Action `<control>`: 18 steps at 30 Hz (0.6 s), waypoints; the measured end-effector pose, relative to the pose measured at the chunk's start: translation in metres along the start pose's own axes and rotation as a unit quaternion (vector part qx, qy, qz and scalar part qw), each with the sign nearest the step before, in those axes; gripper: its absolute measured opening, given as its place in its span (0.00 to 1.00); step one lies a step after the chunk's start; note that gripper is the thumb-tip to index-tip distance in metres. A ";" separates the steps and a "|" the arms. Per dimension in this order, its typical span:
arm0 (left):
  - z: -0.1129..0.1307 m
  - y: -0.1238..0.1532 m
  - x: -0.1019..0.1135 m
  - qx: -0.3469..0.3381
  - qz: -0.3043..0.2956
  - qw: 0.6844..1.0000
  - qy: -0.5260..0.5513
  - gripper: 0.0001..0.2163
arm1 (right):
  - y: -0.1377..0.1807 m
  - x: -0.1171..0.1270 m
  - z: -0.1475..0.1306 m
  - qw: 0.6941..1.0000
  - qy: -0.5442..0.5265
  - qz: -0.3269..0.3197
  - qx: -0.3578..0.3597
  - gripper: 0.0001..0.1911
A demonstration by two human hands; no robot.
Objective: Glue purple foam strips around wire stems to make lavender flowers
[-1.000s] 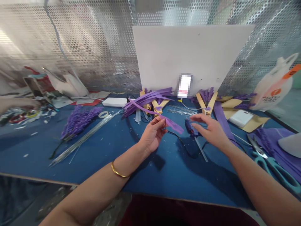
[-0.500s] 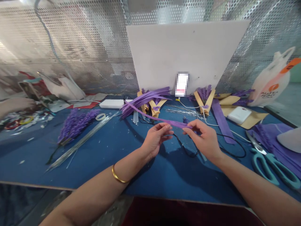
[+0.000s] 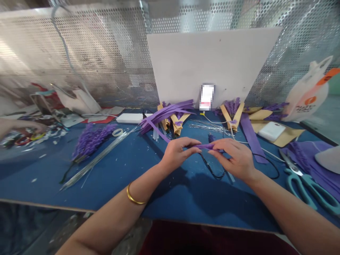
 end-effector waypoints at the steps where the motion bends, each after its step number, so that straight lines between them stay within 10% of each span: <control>1: -0.001 0.001 -0.002 0.001 -0.004 1.000 0.005 0.07 | 0.000 0.000 0.001 1.000 -0.009 0.005 -0.015 0.01; 18: -0.012 0.007 -0.016 0.095 -0.009 0.992 0.078 0.07 | 0.001 -0.002 0.009 0.976 -0.104 0.078 -0.176 0.04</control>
Point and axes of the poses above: each hand's wrist, its own y-axis away from the middle knuckle, its own x-axis out of the back of the hand, z = x × y, the point moved 5 cm from there along -y, towards the middle knuckle, and after that the axes turned 13 degrees about -y, right-handed, at the moved point
